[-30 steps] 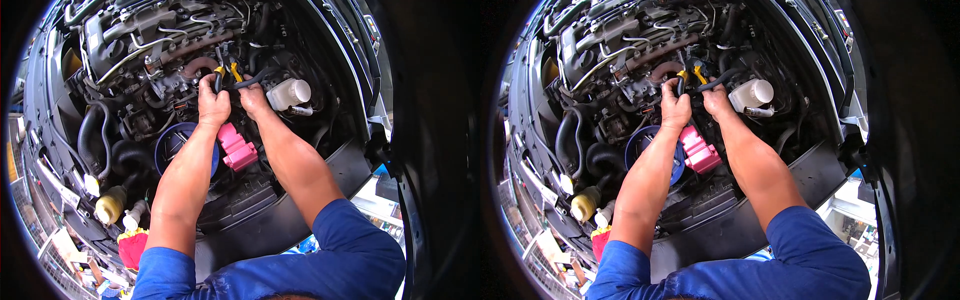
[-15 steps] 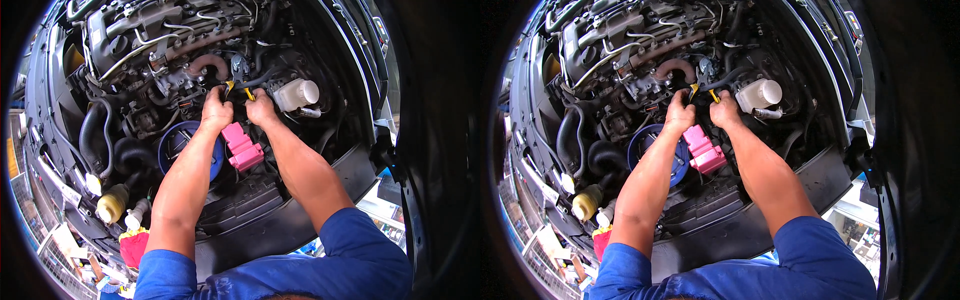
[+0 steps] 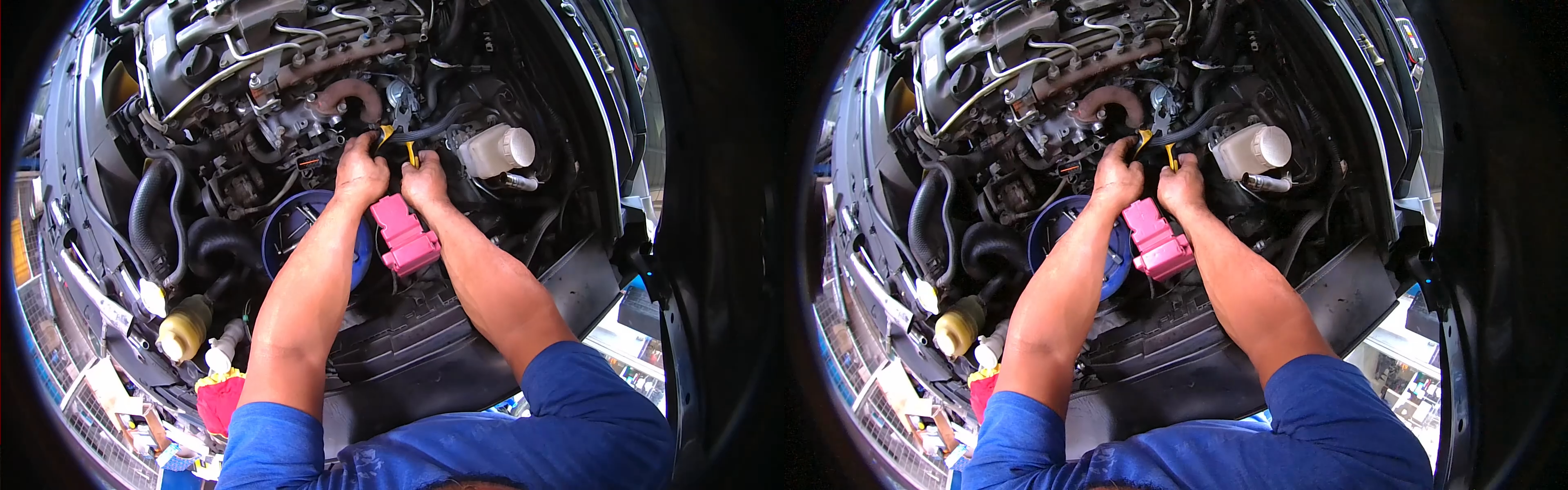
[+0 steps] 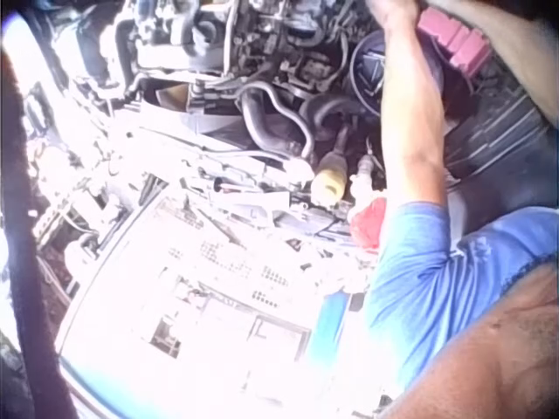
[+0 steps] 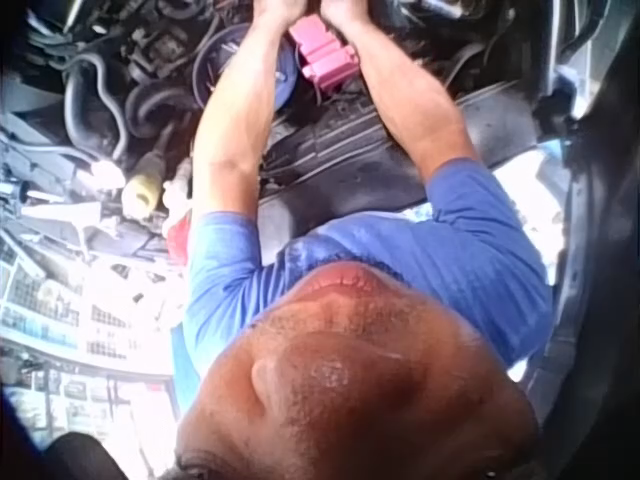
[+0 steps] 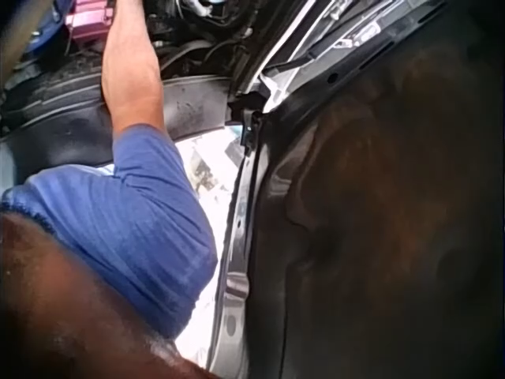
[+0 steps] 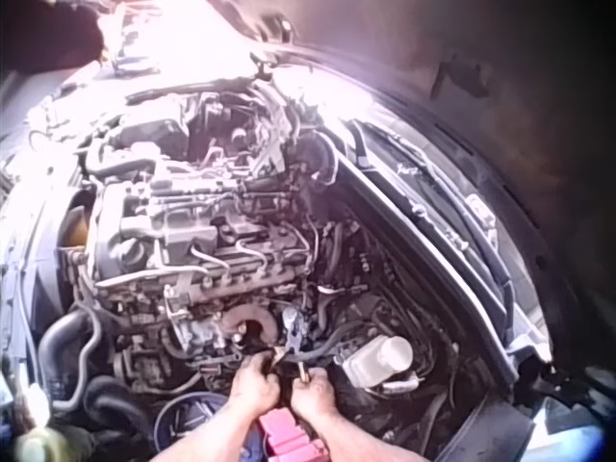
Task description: Repairing and maintaining engine components using hand tools in an auto repair shop.
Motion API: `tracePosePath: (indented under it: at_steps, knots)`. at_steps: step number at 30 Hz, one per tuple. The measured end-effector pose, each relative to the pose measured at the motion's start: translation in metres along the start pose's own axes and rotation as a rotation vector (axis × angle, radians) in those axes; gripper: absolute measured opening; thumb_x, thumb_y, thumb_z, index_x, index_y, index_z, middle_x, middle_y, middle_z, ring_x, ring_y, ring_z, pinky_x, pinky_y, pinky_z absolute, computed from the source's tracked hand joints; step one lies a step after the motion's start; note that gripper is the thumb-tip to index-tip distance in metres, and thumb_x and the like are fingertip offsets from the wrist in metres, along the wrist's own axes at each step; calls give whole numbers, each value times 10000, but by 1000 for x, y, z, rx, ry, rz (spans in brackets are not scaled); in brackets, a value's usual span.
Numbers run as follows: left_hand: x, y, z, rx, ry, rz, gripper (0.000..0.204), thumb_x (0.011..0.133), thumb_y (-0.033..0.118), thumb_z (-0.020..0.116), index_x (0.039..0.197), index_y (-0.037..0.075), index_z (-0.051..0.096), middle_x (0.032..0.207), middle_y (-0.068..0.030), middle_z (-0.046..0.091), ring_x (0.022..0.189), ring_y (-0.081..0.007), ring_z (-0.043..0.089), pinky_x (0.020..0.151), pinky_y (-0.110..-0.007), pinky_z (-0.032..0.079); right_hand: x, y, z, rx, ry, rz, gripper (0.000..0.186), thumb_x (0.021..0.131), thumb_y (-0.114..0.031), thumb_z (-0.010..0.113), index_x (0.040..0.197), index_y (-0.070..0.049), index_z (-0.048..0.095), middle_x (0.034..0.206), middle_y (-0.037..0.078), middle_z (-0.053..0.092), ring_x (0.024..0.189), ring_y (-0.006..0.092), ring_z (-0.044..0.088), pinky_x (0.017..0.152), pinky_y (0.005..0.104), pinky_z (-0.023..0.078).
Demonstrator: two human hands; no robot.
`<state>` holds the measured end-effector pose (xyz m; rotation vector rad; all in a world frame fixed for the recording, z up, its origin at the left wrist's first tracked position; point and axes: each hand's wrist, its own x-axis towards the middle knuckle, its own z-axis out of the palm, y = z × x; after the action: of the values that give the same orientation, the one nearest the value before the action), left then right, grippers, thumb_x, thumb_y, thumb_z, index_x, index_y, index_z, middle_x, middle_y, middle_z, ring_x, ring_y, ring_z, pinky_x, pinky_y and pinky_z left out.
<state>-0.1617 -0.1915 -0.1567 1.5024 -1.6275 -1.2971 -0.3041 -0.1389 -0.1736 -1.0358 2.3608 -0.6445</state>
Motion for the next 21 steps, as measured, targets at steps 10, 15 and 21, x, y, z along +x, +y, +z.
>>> tracePosePath:
  at_steps: [10, 15, 21]
  knots:
    - [6, -2, 5, 12, -35, -48, 491, 882, 178, 611, 1353, 41, 590, 1329, -223, 595, 1257, -373, 571, 1080, -412, 450, 10, -10, -3, 109, -133, 121, 478, 874, -239, 675, 1232, 56, 560, 1154, 306, 670, 1140, 419, 650, 986, 448, 510]
    - [17, -6, 1, -454, -143, -299, 699, 981, 548, 523, 1382, -24, 561, 1370, -279, 592, 1322, -329, 552, 1082, -383, 423, -6, -52, -17, -33, -343, 161, 937, 756, -418, 784, 1382, 126, 347, 1339, 373, 554, 1276, 438, 566, 1083, 412, 452]
    - [19, -16, 5, -641, 12, -467, 872, 960, 684, 476, 1396, -71, 527, 1386, -286, 571, 1324, -349, 531, 1123, -389, 371, -4, -82, -7, -210, -300, 297, 1023, 728, -414, 814, 1397, 142, 275, 1373, 355, 539, 1288, 411, 566, 1096, 386, 450]
